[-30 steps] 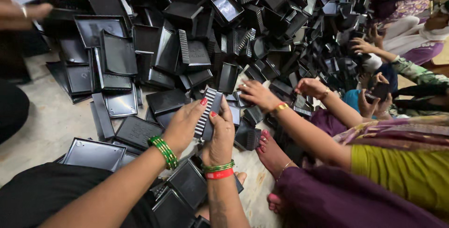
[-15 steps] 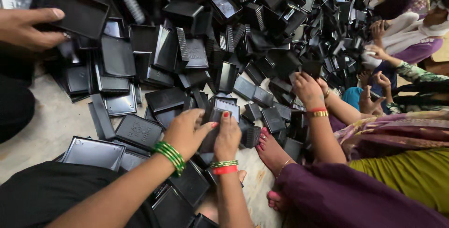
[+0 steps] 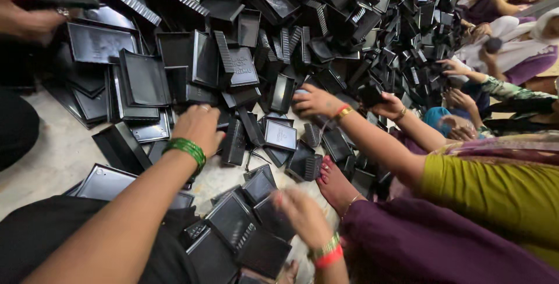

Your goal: The person sits on the floor and repeatedly picks up small black rectangular cases from a large pile. They open each case, insert a smaller inner component, and close it before placing it back into the pile. The task is performed continuously by hand without tools.

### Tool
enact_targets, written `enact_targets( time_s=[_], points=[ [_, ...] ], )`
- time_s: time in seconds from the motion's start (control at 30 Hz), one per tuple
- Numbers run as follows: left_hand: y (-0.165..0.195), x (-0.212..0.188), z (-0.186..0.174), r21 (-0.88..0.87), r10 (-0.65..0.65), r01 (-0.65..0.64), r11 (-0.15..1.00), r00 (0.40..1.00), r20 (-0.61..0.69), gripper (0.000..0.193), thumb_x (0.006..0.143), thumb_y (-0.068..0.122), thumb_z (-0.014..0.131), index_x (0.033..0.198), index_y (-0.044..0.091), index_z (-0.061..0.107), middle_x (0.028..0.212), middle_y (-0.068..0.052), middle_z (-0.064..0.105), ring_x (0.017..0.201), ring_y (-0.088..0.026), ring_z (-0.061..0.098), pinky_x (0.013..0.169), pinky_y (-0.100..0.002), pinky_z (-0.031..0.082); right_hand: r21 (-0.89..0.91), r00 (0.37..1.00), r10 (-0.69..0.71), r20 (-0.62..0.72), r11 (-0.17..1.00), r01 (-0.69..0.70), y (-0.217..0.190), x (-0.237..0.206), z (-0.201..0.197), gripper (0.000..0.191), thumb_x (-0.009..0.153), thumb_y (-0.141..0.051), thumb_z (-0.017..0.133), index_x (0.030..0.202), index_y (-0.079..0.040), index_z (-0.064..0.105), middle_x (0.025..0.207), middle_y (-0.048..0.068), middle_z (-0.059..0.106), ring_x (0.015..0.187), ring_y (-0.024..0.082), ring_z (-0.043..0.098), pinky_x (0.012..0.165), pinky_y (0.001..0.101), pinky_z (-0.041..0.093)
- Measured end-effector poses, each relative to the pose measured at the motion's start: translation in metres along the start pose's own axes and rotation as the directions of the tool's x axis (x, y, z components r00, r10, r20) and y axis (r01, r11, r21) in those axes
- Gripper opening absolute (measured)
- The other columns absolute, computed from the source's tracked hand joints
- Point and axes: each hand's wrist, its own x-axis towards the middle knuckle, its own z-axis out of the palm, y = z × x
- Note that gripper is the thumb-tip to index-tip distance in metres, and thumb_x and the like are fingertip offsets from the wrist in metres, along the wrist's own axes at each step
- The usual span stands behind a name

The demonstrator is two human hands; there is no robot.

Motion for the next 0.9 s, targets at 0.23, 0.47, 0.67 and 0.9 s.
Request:
enact_targets(
  time_s=[0.23,0.47,0.67,0.9],
  points=[
    [-0.015,0.007,0.012,0.285,0.066,-0.054,0.957,0.997,-0.033,0.014,0.088,0.013,0.068,0.102,0.01,0.07,0.111,-0.011,0.07,0.108,-0.03,0.067,0.092,-0.044,0.055,-0.143,0.894,-0.135,-0.428,0.986,0.081,-0.054,0.165,0.029,0.052,0.084,-0.041,0.081,0.116,-0.003,0.066,0.101,0.02,0.072,0.093,0.032,0.07,0.082,0.0398,0.054],
    [-0.017,0.019,-0.009,-0.08,-0.137,0.128,0.989,0.984,-0.117,0.021,0.086,0.026,0.071,0.093,0.007,0.068,0.091,-0.019,0.072,0.086,-0.04,0.071,0.078,-0.052,0.056,-0.124,0.875,-0.206,-0.438,0.978,0.169,-0.049,0.186,0.038,0.037,0.089,-0.025,0.069,0.12,-0.004,0.066,0.093,0.018,0.074,0.084,0.032,0.074,0.077,0.0414,0.057],
    [-0.007,0.018,-0.018,-0.431,-0.246,0.147,0.89,0.952,-0.183,0.036,0.082,0.036,0.078,0.092,0.003,0.066,0.087,-0.02,0.072,0.085,-0.038,0.069,0.078,-0.049,0.054,0.588,0.781,0.208,-0.588,0.774,0.237,-0.022,0.167,0.013,0.035,0.1,-0.019,0.057,0.13,-0.003,0.067,0.098,0.012,0.069,0.084,0.024,0.065,0.079,0.0381,0.051],
    [0.017,-0.003,0.012,-0.918,-0.221,0.31,0.247,0.941,0.258,0.046,0.086,0.043,0.073,0.103,0.004,0.056,0.091,-0.005,0.061,0.082,-0.012,0.057,0.072,-0.029,0.05,0.881,0.901,0.057,-0.43,0.245,0.405,-0.08,0.131,0.052,0.044,0.101,-0.023,0.054,0.138,0.0,0.054,0.12,0.006,0.065,0.107,0.014,0.062,0.096,0.0302,0.049]
  ],
)
